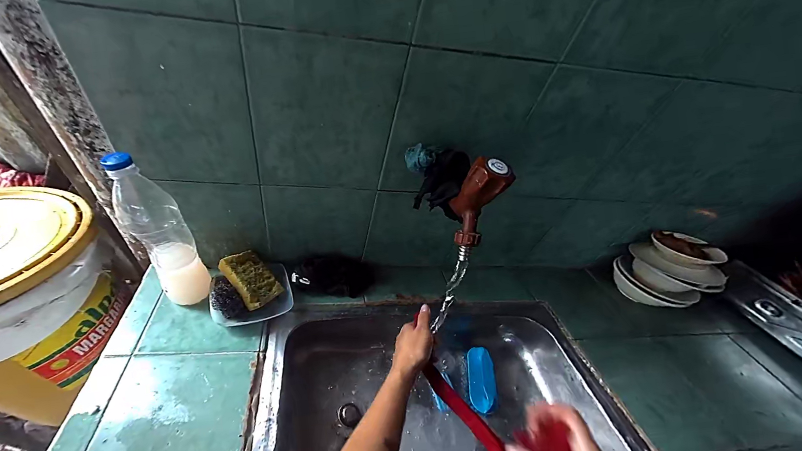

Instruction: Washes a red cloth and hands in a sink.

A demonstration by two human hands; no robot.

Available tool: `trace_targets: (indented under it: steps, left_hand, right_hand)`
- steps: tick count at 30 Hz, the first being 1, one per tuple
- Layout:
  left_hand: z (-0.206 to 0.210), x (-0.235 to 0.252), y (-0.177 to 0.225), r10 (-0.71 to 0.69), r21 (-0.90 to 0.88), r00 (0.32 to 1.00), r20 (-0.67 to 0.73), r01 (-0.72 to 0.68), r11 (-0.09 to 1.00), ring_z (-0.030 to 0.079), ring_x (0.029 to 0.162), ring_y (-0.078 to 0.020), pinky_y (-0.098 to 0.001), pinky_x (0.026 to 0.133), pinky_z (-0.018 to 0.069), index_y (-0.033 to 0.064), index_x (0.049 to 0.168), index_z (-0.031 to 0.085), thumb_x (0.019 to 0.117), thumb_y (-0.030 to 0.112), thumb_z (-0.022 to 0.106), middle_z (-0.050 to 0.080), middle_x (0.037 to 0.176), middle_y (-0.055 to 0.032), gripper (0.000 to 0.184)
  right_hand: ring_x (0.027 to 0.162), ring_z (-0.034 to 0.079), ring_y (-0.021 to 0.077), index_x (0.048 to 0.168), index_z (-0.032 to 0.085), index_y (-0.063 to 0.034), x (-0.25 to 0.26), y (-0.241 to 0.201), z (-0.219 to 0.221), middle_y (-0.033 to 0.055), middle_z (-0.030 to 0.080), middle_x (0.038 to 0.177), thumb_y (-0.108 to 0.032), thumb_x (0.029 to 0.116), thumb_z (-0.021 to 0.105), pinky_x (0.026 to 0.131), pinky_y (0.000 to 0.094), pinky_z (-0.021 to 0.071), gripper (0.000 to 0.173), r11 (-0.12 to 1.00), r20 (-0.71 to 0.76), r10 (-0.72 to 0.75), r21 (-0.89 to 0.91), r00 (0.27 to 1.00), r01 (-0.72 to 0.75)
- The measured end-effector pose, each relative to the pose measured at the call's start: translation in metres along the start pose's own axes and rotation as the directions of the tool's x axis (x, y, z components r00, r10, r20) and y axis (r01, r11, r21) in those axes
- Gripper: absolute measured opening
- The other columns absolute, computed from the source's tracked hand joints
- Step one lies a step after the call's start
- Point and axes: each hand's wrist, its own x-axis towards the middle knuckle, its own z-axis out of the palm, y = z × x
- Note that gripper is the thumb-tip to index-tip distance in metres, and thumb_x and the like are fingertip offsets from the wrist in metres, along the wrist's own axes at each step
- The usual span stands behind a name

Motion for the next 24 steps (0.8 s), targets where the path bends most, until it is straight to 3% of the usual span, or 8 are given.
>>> trace_targets:
  steps: [3, 5, 8, 10, 16, 19, 21, 24]
  left_hand:
    - [0.003, -0.030, 0.035, 0.211, -0.013, 0.957, 0.199, -0.213, 0.977, 0.057, 0.077, -0.0139, -0.0350, 0.072, 0.0481, 0.0062, 0.095, 0.066, 0.1096, 0.030, 0.036, 0.062, 0.084, -0.0039, 0.041]
    - [-0.007, -0.046, 0.052, 0.225, 0.017, 0.935, 0.274, -0.238, 0.971, 0.058, 0.116, -0.0268, -0.0489, 0.098, 0.0481, 0.0053, 0.135, 0.055, 0.1049, 0.023, 0.045, 0.058, 0.133, -0.0174, 0.036]
    - [-0.040, -0.049, 0.051, 0.183, -0.141, 0.970, 0.157, -0.161, 0.977, 0.062, 0.112, -0.0252, -0.0465, 0.091, 0.0534, 0.0203, 0.159, 0.025, 0.1032, 0.042, 0.047, 0.058, 0.136, -0.0145, 0.064]
    - [-0.065, -0.047, 0.040, 0.095, -0.201, 0.993, 0.072, -0.079, 0.976, 0.056, 0.125, -0.0307, -0.0513, 0.101, 0.0476, 0.0158, 0.157, 0.033, 0.1042, 0.052, 0.043, 0.052, 0.146, -0.0167, 0.065]
    - [-0.060, -0.048, 0.027, -0.109, -0.493, 0.969, 0.222, 0.208, 0.845, 0.071, 0.092, -0.0278, -0.0419, 0.081, 0.0603, 0.0014, 0.134, 0.052, 0.1079, 0.057, 0.026, 0.069, 0.109, -0.0190, 0.067]
    - [-0.044, -0.030, 0.043, -0.038, -0.701, 0.997, -0.074, -0.025, 0.712, 0.066, 0.069, -0.0188, -0.0351, 0.064, 0.0570, 0.0054, 0.119, 0.059, 0.1066, 0.029, 0.053, 0.067, 0.083, -0.0100, 0.027]
    - [-0.039, -0.028, 0.057, 0.086, -0.692, 0.982, -0.169, -0.180, 0.699, 0.062, 0.064, -0.0127, -0.0295, 0.059, 0.0555, 0.0116, 0.132, 0.059, 0.1066, 0.028, 0.053, 0.064, 0.084, -0.0041, 0.030]
    - [-0.031, -0.038, 0.074, 0.245, -0.584, 0.948, -0.205, -0.319, 0.747, 0.045, 0.045, -0.0050, -0.0213, 0.043, 0.0440, 0.0143, 0.109, 0.063, 0.1090, 0.043, 0.042, 0.048, 0.062, 0.0045, 0.035]
  right_hand:
    - [0.132, 0.053, 0.0287, 0.160, 0.030, -0.0086, 0.088, 0.015, 0.038, 0.0213, 0.046, 0.150, -0.008, 0.0742, 0.078, 0.106, 0.0451, 0.0488, 0.098, 0.993, 0.055, -0.023, -0.117, 0.998, 0.029]
    - [0.125, 0.062, 0.0216, 0.164, 0.021, -0.0204, 0.130, 0.006, 0.061, 0.0137, 0.050, 0.150, 0.000, 0.0774, 0.082, 0.102, 0.0413, 0.0560, 0.108, 0.997, 0.206, 0.044, -0.067, 0.978, -0.031]
    - [0.098, 0.072, 0.0213, 0.139, 0.055, -0.0046, 0.169, -0.011, 0.076, 0.0138, 0.070, 0.119, 0.003, 0.0841, 0.078, 0.087, 0.0403, 0.0622, 0.060, 0.997, 0.364, 0.072, -0.038, 0.929, -0.062]
    - [0.094, 0.071, 0.0189, 0.120, 0.069, -0.0001, 0.187, -0.020, 0.077, 0.0129, 0.073, 0.106, -0.009, 0.0882, 0.080, 0.086, 0.0387, 0.0600, 0.035, 0.994, 0.412, 0.057, -0.112, 0.909, -0.012]
    - [0.089, 0.069, 0.0168, 0.106, 0.069, -0.0086, 0.207, -0.020, 0.086, 0.0074, 0.072, 0.099, -0.017, 0.0822, 0.076, 0.078, 0.0347, 0.0589, 0.026, 0.959, 0.516, -0.162, 0.283, 0.841, 0.012]
    - [0.083, 0.069, 0.0179, 0.119, 0.066, -0.0144, 0.191, -0.017, 0.093, 0.0112, 0.071, 0.111, -0.011, 0.0836, 0.071, 0.072, 0.0335, 0.0596, 0.036, 0.878, 0.443, -0.210, 0.478, 0.871, -0.032]
    - [0.062, 0.060, 0.0111, 0.121, 0.066, -0.0137, 0.181, -0.013, 0.100, 0.0062, 0.066, 0.084, -0.012, 0.0947, 0.061, 0.060, 0.0276, 0.0544, 0.026, 0.777, 0.230, -0.116, 0.627, 0.966, -0.056]
    - [0.047, 0.046, 0.0074, 0.100, 0.064, -0.0125, 0.185, -0.016, 0.111, -0.0040, 0.046, 0.059, -0.033, 0.1067, 0.052, 0.047, 0.0265, 0.0481, 0.025, 0.726, 0.016, 0.176, 0.673, 0.984, -0.141]
